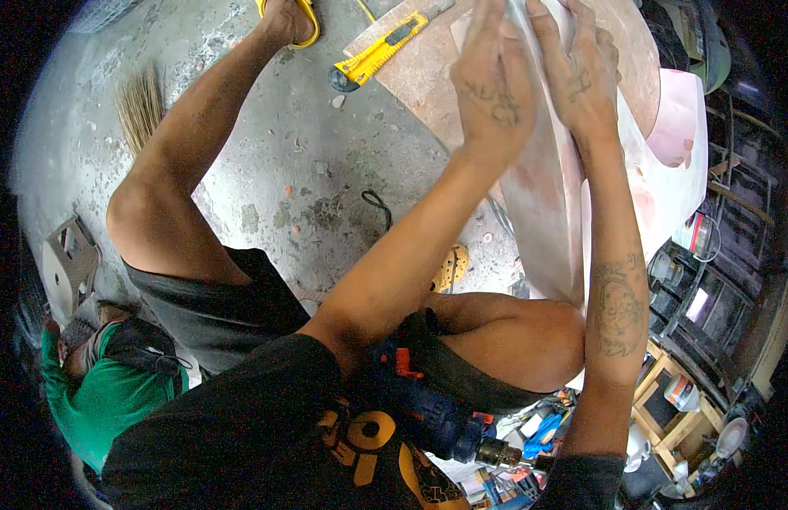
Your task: Sanding and smoothing a car body panel component using a power sander and hand sandpaper.
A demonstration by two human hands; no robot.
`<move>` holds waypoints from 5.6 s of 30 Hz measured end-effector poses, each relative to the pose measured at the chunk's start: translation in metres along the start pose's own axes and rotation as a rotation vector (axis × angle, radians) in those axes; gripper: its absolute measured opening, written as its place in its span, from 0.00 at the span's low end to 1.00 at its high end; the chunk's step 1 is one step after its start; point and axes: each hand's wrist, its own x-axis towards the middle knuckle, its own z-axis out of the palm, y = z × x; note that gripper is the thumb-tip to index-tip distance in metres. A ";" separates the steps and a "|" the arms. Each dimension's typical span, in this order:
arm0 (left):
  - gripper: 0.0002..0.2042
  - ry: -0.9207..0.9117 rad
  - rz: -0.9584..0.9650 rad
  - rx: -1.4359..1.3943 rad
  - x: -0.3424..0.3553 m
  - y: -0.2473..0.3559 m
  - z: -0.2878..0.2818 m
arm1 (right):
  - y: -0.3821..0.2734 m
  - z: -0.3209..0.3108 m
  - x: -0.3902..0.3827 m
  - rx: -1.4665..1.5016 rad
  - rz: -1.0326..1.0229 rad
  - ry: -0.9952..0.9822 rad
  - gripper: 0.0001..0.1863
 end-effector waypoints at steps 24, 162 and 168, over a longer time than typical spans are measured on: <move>0.21 -0.079 -0.496 -0.354 0.016 0.037 -0.023 | 0.002 -0.004 -0.004 -0.011 0.052 0.005 0.38; 0.18 -0.899 0.257 -0.166 0.083 0.046 -0.130 | -0.010 0.000 -0.046 0.070 0.128 0.031 0.24; 0.19 -1.054 0.401 -0.089 0.100 0.034 -0.128 | -0.021 0.000 -0.050 0.044 0.056 0.046 0.18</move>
